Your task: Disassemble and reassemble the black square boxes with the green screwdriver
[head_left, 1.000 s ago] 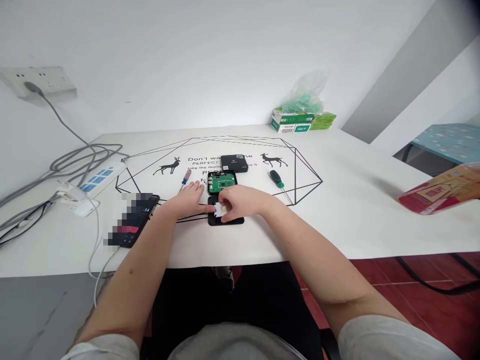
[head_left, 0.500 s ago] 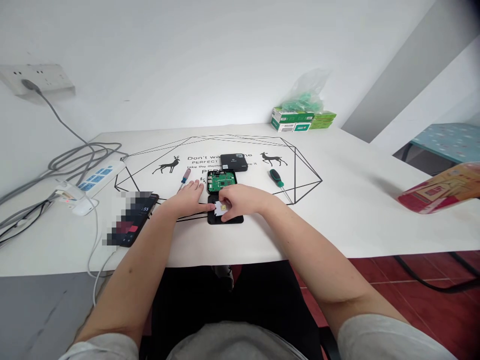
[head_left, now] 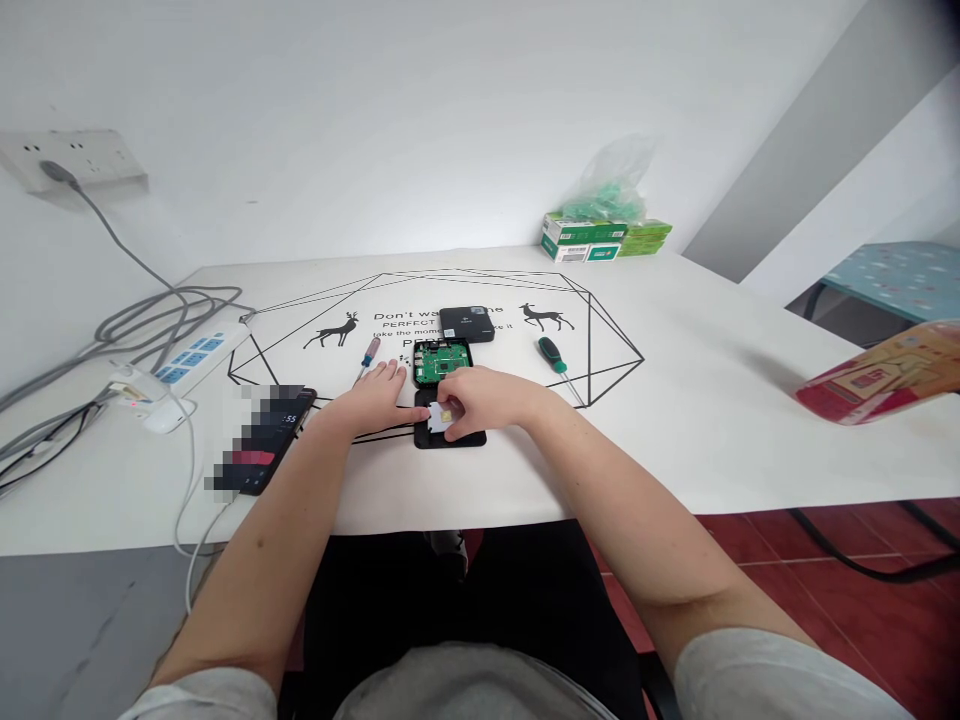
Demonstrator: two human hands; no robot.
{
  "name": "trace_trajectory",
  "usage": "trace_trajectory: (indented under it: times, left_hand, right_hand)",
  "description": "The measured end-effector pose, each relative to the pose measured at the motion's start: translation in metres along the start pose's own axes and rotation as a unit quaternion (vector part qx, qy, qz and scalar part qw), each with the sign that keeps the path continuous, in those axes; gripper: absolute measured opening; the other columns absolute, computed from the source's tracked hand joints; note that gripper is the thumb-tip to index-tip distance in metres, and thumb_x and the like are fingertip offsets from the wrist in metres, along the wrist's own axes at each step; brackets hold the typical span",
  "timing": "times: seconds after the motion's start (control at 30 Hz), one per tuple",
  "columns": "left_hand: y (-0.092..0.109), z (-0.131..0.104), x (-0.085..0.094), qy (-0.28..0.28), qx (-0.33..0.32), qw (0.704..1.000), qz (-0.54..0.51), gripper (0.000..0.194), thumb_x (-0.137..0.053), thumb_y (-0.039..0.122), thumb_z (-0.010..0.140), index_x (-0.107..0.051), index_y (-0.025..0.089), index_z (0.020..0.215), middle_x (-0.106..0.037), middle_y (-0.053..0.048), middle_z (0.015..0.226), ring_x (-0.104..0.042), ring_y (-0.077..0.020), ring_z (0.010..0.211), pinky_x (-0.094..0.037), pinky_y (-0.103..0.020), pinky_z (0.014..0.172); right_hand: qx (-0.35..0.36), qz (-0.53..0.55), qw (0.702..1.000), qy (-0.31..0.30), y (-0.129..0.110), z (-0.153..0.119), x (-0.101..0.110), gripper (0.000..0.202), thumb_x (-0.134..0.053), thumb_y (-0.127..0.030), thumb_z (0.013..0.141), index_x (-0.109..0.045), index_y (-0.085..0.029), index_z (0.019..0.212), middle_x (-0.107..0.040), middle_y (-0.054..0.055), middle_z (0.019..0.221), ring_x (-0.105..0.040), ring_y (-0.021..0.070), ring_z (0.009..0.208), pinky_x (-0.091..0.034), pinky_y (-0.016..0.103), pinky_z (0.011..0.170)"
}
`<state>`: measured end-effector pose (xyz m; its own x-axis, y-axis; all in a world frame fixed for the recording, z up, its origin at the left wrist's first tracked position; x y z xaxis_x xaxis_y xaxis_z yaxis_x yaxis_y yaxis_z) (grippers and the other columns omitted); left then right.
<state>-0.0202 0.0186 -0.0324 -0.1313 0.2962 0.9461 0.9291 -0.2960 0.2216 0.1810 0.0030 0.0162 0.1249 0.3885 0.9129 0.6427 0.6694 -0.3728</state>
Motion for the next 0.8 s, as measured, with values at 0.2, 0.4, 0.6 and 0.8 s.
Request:
trace_trajectory:
  times: [0.2, 0.4, 0.6, 0.8]
  left_hand:
    - [-0.002, 0.001, -0.002, 0.0, 0.0, 1.0, 0.003, 0.118, -0.049, 0.091, 0.087, -0.03, 0.01, 0.171, -0.011, -0.024, 0.182, -0.01, -0.0431, 0.169, -0.021, -0.058, 0.134]
    - [-0.001, 0.002, -0.002, -0.002, 0.002, 1.0, 0.003, 0.117, -0.05, 0.089, 0.088, -0.03, 0.009, 0.171, -0.012, -0.024, 0.182, -0.01, -0.0427, 0.17, -0.019, -0.057, 0.134]
    - [0.0, 0.0, 0.0, -0.008, 0.004, 1.0, 0.002, 0.112, -0.053, 0.082, 0.091, -0.029, 0.007, 0.172, -0.011, -0.024, 0.182, -0.009, -0.0414, 0.17, -0.018, -0.056, 0.135]
    - [-0.005, 0.0, -0.002, 0.013, -0.002, 0.999, -0.03, 0.11, -0.055, 0.084, 0.09, -0.035, 0.01, 0.169, -0.016, -0.024, 0.181, -0.014, -0.0424, 0.169, -0.021, -0.059, 0.133]
  right_hand:
    - [-0.01, -0.003, 1.0, -0.005, -0.002, 0.0, 0.002, 0.03, -0.084, -0.041, 0.078, -0.068, -0.02, 0.093, -0.073, 0.006, 0.096, -0.067, 0.0253, 0.093, -0.043, 0.033, 0.078]
    - [-0.008, -0.006, 1.0, 0.002, -0.001, 0.001, 0.0, 0.029, -0.085, -0.04, 0.078, -0.071, -0.019, 0.093, -0.072, 0.007, 0.102, -0.068, 0.0246, 0.093, -0.044, 0.033, 0.081]
    - [0.011, 0.019, 0.998, 0.051, 0.01, 0.0, 0.007, 0.032, -0.079, -0.046, 0.087, -0.074, -0.018, 0.102, -0.071, 0.01, 0.108, -0.067, 0.0262, 0.094, -0.049, 0.036, 0.081]
    - [-0.225, -0.038, 0.926, 0.3, 0.068, -0.014, 0.034, 0.042, -0.067, -0.045, 0.098, -0.069, -0.016, 0.129, -0.065, 0.021, 0.135, -0.058, 0.04, 0.13, -0.046, 0.054, 0.109]
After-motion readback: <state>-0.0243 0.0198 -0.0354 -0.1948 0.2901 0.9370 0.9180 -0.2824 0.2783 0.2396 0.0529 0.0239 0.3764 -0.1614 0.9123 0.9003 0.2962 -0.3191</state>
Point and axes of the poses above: each hand's wrist, its own z-axis towards the middle knuckle, its own x-axis out of the back of the hand, y = z × x, the point moved 4 cm from there along z, towards the middle knuckle
